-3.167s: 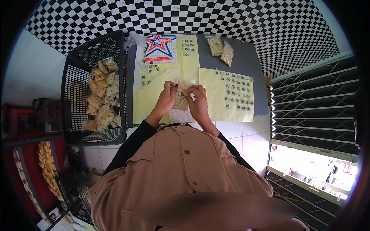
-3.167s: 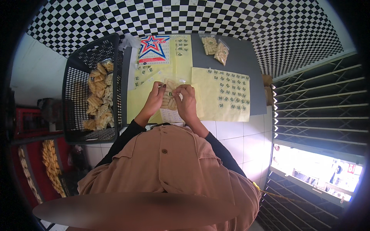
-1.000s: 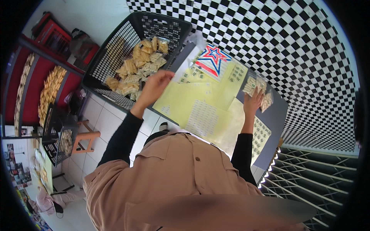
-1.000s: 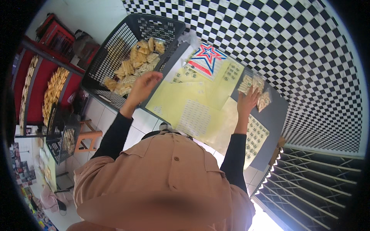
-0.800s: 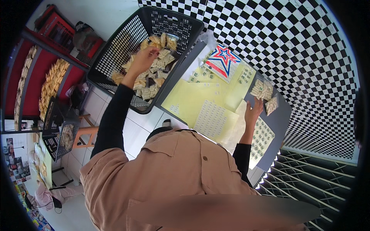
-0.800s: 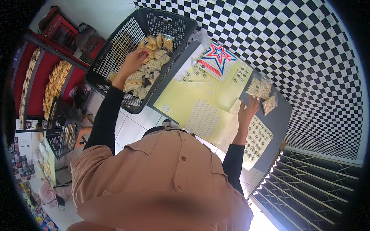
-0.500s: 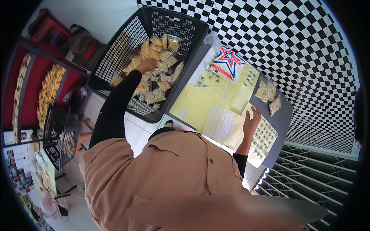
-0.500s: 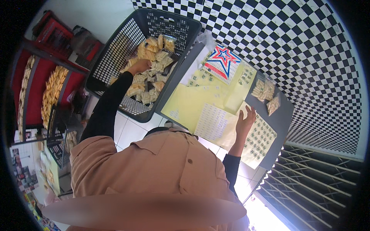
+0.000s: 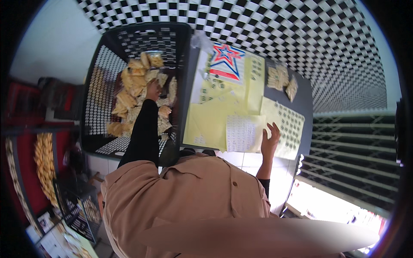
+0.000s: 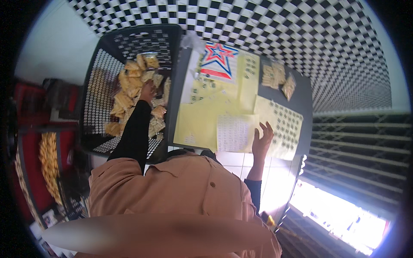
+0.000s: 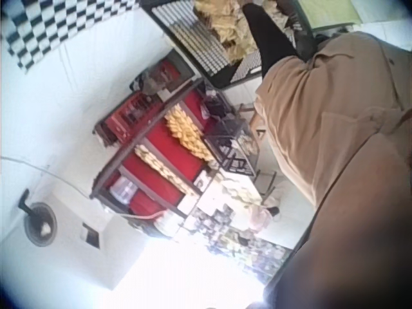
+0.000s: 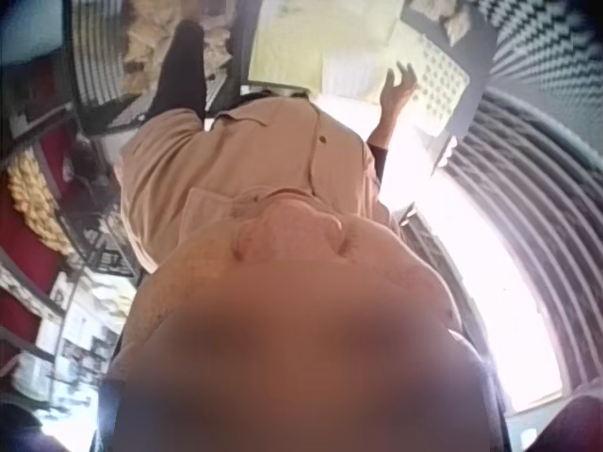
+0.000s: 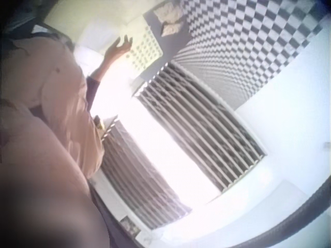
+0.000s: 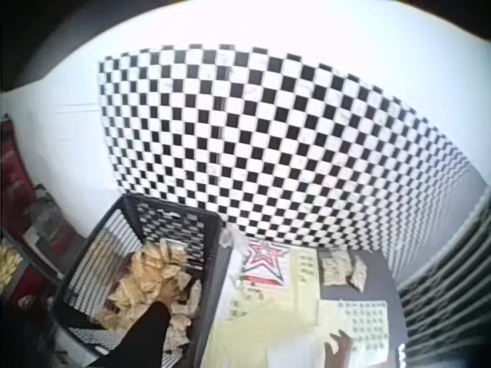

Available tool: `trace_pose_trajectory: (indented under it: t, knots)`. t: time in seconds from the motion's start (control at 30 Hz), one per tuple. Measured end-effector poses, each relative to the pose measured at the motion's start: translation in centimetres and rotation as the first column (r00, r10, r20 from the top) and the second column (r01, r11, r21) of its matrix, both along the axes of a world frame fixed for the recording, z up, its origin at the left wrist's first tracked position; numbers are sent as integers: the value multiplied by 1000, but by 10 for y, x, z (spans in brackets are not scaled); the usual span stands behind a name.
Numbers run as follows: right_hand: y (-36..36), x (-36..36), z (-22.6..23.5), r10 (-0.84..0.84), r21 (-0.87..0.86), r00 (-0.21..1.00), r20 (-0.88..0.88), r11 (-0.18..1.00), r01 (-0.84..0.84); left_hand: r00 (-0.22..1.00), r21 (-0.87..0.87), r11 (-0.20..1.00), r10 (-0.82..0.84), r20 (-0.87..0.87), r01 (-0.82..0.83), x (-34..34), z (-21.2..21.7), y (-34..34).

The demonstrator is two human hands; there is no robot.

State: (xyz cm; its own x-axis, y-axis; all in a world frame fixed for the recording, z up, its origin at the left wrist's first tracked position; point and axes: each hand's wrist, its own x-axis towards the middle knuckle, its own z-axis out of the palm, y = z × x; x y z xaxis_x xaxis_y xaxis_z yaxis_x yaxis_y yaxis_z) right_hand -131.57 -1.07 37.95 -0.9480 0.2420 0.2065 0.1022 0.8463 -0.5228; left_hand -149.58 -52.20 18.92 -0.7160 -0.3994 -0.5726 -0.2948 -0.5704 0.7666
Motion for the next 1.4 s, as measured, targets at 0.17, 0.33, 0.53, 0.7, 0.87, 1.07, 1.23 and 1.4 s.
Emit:
trace_pose_trajectory:
  t: [0.17, 0.33, 0.53, 0.7, 0.87, 1.07, 1.23, 1.4]
  knots:
    - [1, 8, 4, -44, -19, 999, -26, 999, 43, 969, -208, 957, 165, -185, -203, -17, -16, -1]
    - [14, 11, 0, -129, -60, 990, -49, 990, 126, 993, -835, 549, -115, -27, 41, -34, 28, -16]
    - [17, -3, 0, -68, -96, 993, -97, 994, 58, 952, -938, 254, -136, -275, -235, -20, 189, 4]
    - [6, -19, 18, 58, -228, 983, -174, 969, -97, 737, -898, 247, -513, -441, -365, 3, 289, 53]
    - [0, -26, 47, 212, -289, 942, -261, 914, -286, 358, -971, 226, -915, -183, 81, 57, 343, 182]
    - [3, -22, 61, 496, -436, 856, -145, 744, -506, -194, -899, -132, -980, 54, 417, 74, 318, 288]
    - [15, -25, 42, 363, -723, 932, 10, 646, -244, 116, -679, 291, -949, -292, 674, 65, 285, 318]
    - [24, -36, 17, 119, -746, 992, -39, 658, -108, 393, -418, 532, -839, -375, 736, 90, 251, 337]
